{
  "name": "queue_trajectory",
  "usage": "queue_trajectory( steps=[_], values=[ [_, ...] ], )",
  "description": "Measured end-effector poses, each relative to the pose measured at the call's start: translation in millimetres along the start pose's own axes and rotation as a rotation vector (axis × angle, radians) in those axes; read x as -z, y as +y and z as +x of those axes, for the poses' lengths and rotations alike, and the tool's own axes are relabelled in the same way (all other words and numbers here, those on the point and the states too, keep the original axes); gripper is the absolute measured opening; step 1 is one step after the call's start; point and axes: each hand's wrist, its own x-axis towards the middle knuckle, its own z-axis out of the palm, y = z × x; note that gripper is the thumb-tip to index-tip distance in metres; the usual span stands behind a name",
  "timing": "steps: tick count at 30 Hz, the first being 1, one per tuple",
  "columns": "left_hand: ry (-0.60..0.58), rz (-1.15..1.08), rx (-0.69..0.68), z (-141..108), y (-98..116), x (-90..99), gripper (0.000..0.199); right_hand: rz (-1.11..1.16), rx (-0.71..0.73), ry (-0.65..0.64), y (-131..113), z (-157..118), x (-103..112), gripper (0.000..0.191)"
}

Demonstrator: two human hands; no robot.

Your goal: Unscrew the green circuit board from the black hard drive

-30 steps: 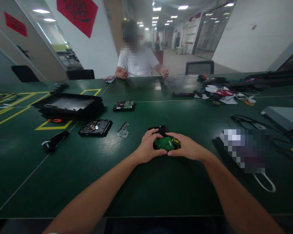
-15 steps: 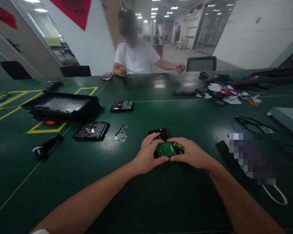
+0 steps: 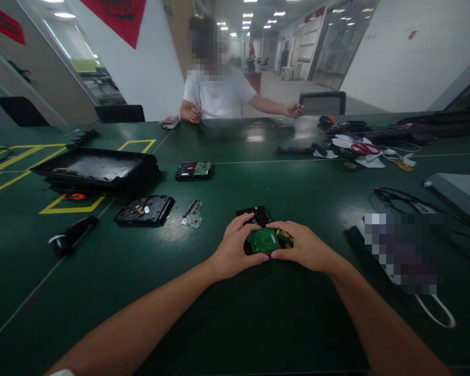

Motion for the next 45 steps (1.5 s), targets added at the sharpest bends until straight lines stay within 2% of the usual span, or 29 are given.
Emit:
queue_trajectory(
  steps=[12,20,34,36,39,41,45],
  values=[
    [0.021,-0.015,-0.006,-1,-2,-0.7,0.071,0.048,-0.018,-0.021,2,-1,-1,0.064],
    [0.005,-0.019,0.003,-1,5,4.2,0.064,0.038,-0.015,-0.028,0,-1,1,0.065],
    [-0.024,0.0,0.004,4,-1,3.0,0.065,0.007,0.02,-0.031,5,3,0,0.066],
    [-0.028,-0.001,0.001,9,-5,4.6,0.066,0.015,0.009,-0.011,4,4,-1,0.067],
    [-0.053,-0.005,-0.018,17,-12,8.3,0.067,0.067,-0.015,0.03,5,3,2,0.08],
    [-0.055,-0.008,-0.026,22,-16,10.7,0.068,0.099,-0.088,0.093,10,2,6,0.082],
    [-0.041,-0.005,-0.031,32,-23,13.3,0.067,0.217,-0.23,0.254,19,3,20,0.052]
  ],
)
